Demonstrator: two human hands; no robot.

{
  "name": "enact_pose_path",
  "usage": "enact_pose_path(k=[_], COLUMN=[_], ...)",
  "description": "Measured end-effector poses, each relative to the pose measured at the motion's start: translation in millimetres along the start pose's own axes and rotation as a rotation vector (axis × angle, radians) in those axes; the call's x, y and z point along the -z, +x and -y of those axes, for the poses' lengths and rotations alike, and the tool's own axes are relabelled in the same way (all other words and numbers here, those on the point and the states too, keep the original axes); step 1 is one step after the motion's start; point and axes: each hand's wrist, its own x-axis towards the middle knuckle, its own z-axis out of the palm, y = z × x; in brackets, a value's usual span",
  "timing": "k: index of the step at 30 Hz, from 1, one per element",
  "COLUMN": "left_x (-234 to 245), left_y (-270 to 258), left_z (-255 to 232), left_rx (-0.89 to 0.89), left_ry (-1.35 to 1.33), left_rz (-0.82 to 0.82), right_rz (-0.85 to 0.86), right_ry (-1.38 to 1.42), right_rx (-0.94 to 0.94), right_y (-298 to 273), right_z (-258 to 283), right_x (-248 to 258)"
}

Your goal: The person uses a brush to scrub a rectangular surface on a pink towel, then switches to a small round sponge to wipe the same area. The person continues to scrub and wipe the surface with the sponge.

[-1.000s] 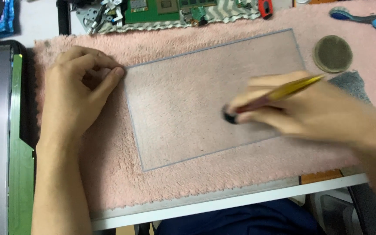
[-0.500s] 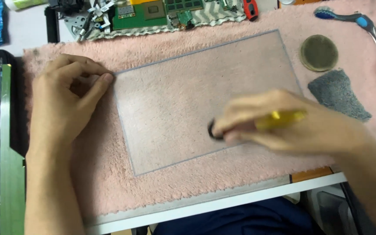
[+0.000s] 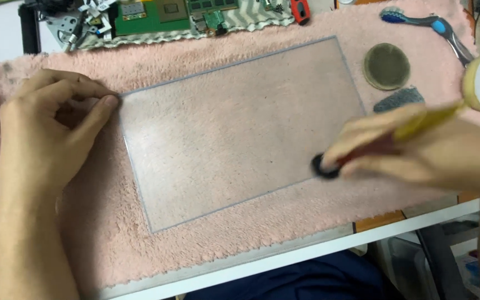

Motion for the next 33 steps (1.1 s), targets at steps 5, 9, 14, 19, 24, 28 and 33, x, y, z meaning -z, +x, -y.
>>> enact_pose_path(k=[5,9,14,19,24,28,33], left_x=[1,-1,-2,0,-1,0,0], left_y=[-1,0,0,3,3,5,9], left_z=[-3,-4,-2,-5,-1,-3,-8], left_rx=[-0.002,0.056,0.009,0.022,-0.033,-0.005,0.094], left_ry=[0.007,0.002,0.015,-0.012,-0.02,-0.002,-0.005], left_rz=[-0.006,-0.001,-0.003,-0.018,-0.014,-0.018,0.02], right_rz=[-0.19,0.075,-0.199,-0.198,-0.374,-0.372,-0.307], right_ry=[-0.058,0.163,-0.178,0.144,-0.275,-0.09,-0.152], right_rx=[0.28,0.124,0.025,0.28,0.043,-0.14,-0.079], right_y=[24,-2,4,-3,-18,-16,-41], right_z=[21,23,-15,-1,-51,-11,-53], right_x=[-4,0,8,-6,13,-7,8])
